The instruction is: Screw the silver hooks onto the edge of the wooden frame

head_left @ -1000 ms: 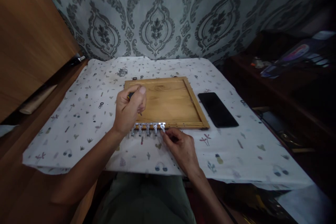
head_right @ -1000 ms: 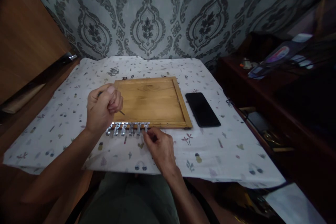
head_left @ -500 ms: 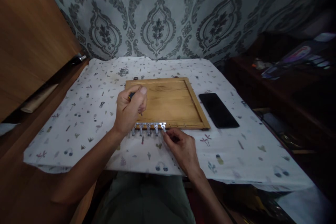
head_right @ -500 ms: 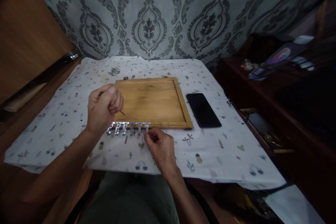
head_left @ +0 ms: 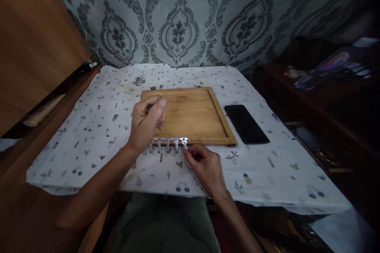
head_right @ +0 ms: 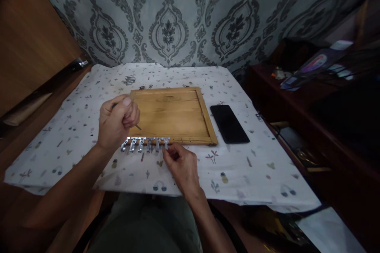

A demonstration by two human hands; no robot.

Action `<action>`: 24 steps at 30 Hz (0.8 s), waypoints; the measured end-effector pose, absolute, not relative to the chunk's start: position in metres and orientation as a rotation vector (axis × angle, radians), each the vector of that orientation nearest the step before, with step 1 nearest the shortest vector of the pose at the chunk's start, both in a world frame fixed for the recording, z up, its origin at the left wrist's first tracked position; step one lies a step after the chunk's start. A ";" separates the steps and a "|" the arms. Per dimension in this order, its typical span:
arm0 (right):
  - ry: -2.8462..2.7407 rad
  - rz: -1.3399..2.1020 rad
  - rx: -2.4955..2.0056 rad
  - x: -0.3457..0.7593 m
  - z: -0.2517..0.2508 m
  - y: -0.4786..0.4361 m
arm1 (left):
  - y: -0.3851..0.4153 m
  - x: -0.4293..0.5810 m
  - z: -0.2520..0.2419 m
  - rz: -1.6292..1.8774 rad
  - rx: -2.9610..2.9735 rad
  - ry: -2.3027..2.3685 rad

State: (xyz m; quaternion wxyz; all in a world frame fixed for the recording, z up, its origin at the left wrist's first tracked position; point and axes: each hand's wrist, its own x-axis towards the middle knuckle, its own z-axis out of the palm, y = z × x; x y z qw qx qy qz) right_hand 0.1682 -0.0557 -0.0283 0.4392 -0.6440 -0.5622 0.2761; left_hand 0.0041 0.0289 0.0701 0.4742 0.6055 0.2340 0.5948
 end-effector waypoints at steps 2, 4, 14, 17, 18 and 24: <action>-1.392 0.684 -1.604 0.168 -0.030 -0.055 | 0.029 0.004 0.070 1.458 1.476 0.572; -1.390 0.685 -1.610 0.168 -0.030 -0.055 | 0.029 0.005 0.070 1.457 1.474 0.571; -1.311 0.710 -1.592 0.168 -0.023 -0.057 | 0.029 0.004 0.072 1.472 1.457 0.602; -1.173 0.703 -1.523 0.166 -0.017 -0.058 | 0.027 0.001 0.071 1.518 1.438 0.598; -1.153 0.725 -1.484 0.164 -0.015 -0.058 | 0.025 0.000 0.071 1.535 1.459 0.602; -1.436 0.915 -1.344 0.150 -0.010 -0.053 | 0.004 0.014 0.065 1.474 2.178 0.465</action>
